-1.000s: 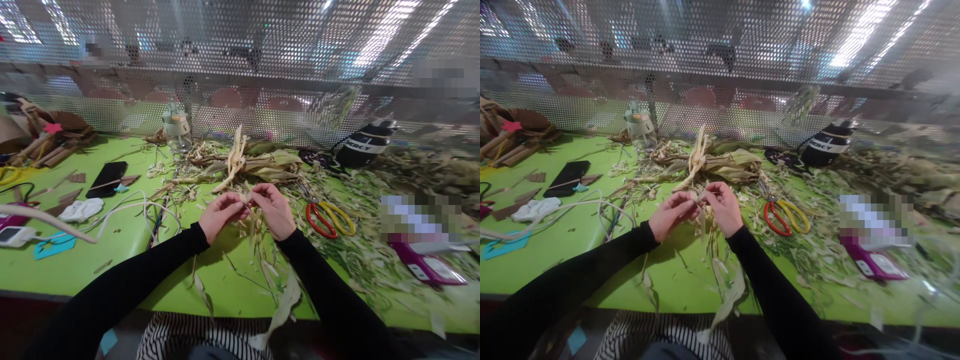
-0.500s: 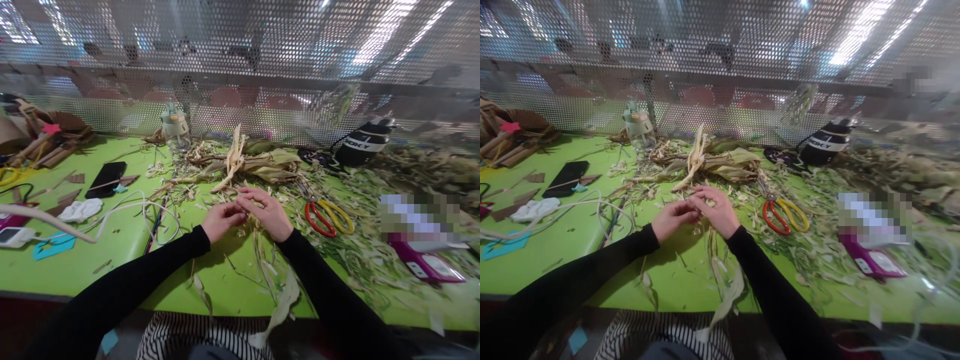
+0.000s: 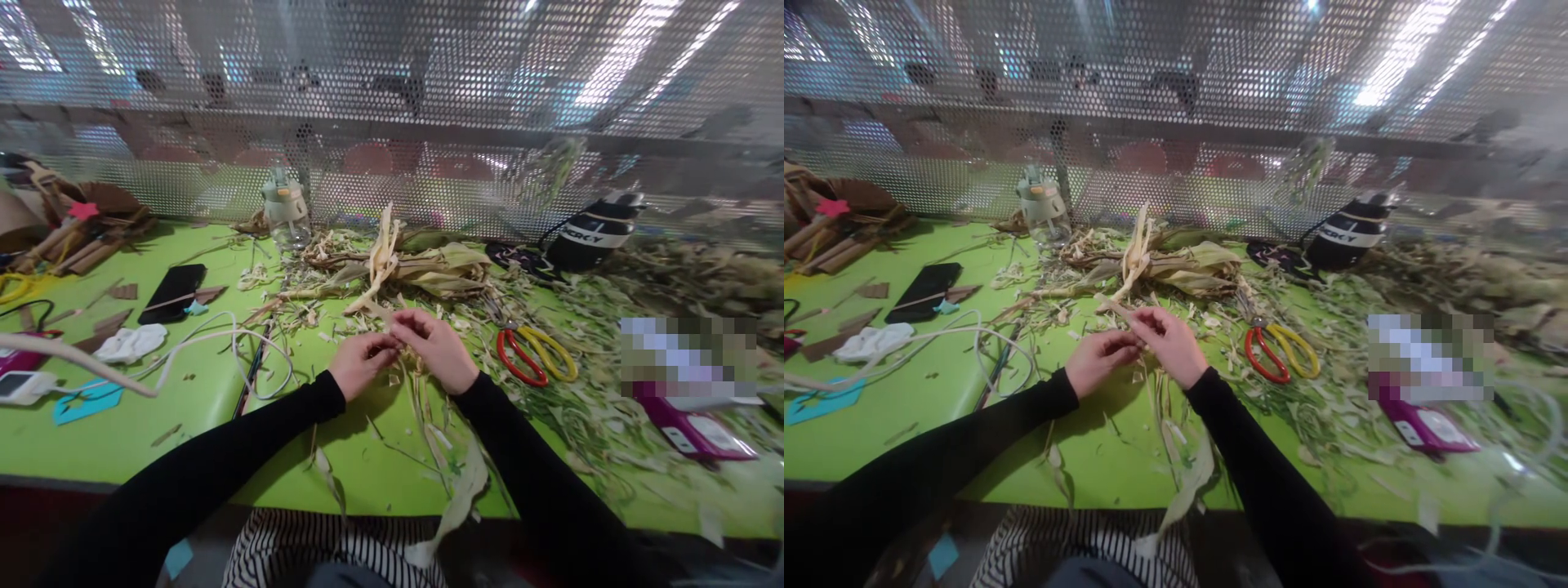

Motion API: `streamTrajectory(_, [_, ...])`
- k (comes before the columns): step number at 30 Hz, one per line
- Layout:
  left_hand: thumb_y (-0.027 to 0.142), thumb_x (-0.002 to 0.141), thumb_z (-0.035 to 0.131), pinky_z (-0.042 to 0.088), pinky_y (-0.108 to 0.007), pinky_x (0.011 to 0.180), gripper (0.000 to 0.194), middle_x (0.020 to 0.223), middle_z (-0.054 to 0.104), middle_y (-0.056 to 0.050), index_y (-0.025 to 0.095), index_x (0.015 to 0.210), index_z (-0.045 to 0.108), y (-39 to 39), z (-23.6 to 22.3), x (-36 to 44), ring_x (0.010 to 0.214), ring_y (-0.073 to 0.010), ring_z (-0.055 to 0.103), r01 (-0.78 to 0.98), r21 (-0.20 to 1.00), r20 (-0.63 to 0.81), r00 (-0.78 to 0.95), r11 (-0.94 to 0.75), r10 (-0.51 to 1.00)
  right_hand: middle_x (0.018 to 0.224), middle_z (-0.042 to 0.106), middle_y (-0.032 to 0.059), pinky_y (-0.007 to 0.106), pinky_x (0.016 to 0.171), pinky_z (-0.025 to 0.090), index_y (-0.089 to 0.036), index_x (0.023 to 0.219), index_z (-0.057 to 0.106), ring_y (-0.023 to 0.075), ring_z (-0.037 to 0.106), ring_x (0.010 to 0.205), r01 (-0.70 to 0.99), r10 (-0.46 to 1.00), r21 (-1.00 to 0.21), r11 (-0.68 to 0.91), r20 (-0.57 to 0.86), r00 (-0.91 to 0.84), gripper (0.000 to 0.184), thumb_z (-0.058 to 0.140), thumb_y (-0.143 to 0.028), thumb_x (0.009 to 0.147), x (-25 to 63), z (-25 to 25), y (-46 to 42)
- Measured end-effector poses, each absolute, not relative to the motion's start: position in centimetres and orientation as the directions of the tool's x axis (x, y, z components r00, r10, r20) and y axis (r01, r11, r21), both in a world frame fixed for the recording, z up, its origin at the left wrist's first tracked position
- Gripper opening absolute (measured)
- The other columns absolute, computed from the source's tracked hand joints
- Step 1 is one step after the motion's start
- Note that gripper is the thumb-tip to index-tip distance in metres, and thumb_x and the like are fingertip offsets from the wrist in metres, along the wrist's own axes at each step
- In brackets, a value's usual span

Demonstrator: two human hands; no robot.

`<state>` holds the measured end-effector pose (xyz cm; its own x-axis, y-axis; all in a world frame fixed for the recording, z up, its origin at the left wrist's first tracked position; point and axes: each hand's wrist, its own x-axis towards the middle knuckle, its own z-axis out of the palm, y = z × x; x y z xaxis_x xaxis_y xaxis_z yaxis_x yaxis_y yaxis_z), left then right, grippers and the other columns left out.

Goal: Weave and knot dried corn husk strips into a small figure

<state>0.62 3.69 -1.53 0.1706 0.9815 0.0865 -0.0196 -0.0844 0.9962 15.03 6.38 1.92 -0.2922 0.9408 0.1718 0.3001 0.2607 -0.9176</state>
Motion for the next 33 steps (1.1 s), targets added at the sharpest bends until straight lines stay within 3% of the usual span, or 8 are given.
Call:
streamTrajectory(4, [0.018,0.070,0.067,0.043,-0.021,0.060,0.007,0.061,0.061,0.001,0.013,0.074,0.065,4.0,-1.5,0.6,0.055,-0.0081,0.053,-0.188,0.981,-0.019,0.169,0.051,0.985,0.078,0.063,0.0008,0.028,0.067,0.049,-0.019,0.090,0.063,0.0136,0.057,0.068,0.207,0.946,-0.933,0.295,0.254,-0.202,0.018,0.063,-0.032,0.077,14.9,1.7,6.2])
streamTrajectory(11, [0.018,0.070,0.067,0.051,-0.023,0.074,0.011,0.073,0.067,-0.004,0.011,0.078,0.065,4.5,-0.6,0.3,0.065,-0.0091,0.062,-0.576,0.760,-0.209,0.219,0.299,0.953,0.084,0.064,0.0030,0.031,0.068,0.052,-0.020,0.087,0.061,0.0156,0.061,0.073,0.212,0.892,-0.915,0.344,0.248,-0.377,0.015,0.061,-0.034,0.081,14.6,2.8,5.2])
streamTrajectory(14, [0.025,0.075,0.065,0.051,-0.021,0.072,0.016,0.075,0.068,-0.005,0.011,0.082,0.067,4.6,-0.6,-0.1,0.065,-0.0085,0.062,-0.585,0.748,-0.193,0.259,0.313,0.946,0.083,0.064,0.0024,0.031,0.068,0.053,-0.020,0.083,0.060,0.0151,0.062,0.071,0.141,0.868,-0.940,0.310,0.219,-0.445,0.016,0.064,-0.034,0.079,14.6,2.7,5.3])
streamTrajectory(17, [0.014,0.071,0.067,0.052,-0.019,0.069,0.009,0.070,0.067,-0.004,0.010,0.079,0.067,4.7,-0.7,-0.3,0.061,-0.0069,0.061,-0.556,0.750,-0.227,0.292,0.359,0.929,0.078,0.063,0.0014,0.030,0.065,0.051,-0.019,0.082,0.060,0.0140,0.060,0.067,0.132,0.866,-0.943,0.305,0.217,-0.452,0.018,0.067,-0.035,0.076,14.6,2.4,5.4])
streamTrajectory(25, [-0.001,0.073,0.055,0.055,-0.020,0.069,0.017,0.073,0.069,-0.006,0.008,0.082,0.066,4.6,0.0,-0.4,0.060,-0.0077,0.063,-0.568,0.739,-0.280,0.230,0.363,0.932,0.070,0.058,-0.0009,0.026,0.053,0.044,-0.020,0.078,0.056,0.0117,0.052,0.056,0.243,0.930,-0.915,0.323,0.259,-0.261,0.018,0.064,-0.036,0.077,15.0,2.1,6.0])
streamTrajectory(29, [0.001,0.074,0.056,0.055,-0.022,0.073,0.016,0.073,0.069,-0.005,0.009,0.082,0.067,4.7,0.4,-0.5,0.062,-0.0074,0.064,-0.592,0.744,-0.265,0.165,0.310,0.950,0.066,0.054,-0.0024,0.024,0.048,0.041,-0.020,0.077,0.052,0.0105,0.049,0.052,0.295,0.953,-0.916,0.273,0.216,-0.211,0.018,0.062,-0.036,0.078,14.9,2.1,6.0])
streamTrajectory(33, [0.011,0.070,0.068,0.053,-0.027,0.080,0.013,0.077,0.069,-0.004,0.011,0.083,0.067,4.7,0.3,-0.5,0.067,-0.0085,0.064,-0.569,0.782,-0.194,0.164,0.254,0.967,0.062,0.051,-0.0044,0.023,0.044,0.043,-0.021,0.077,0.048,0.0099,0.049,0.048,0.254,0.965,-0.951,0.178,0.118,-0.234,0.020,0.061,-0.037,0.078,14.7,1.9,6.1])
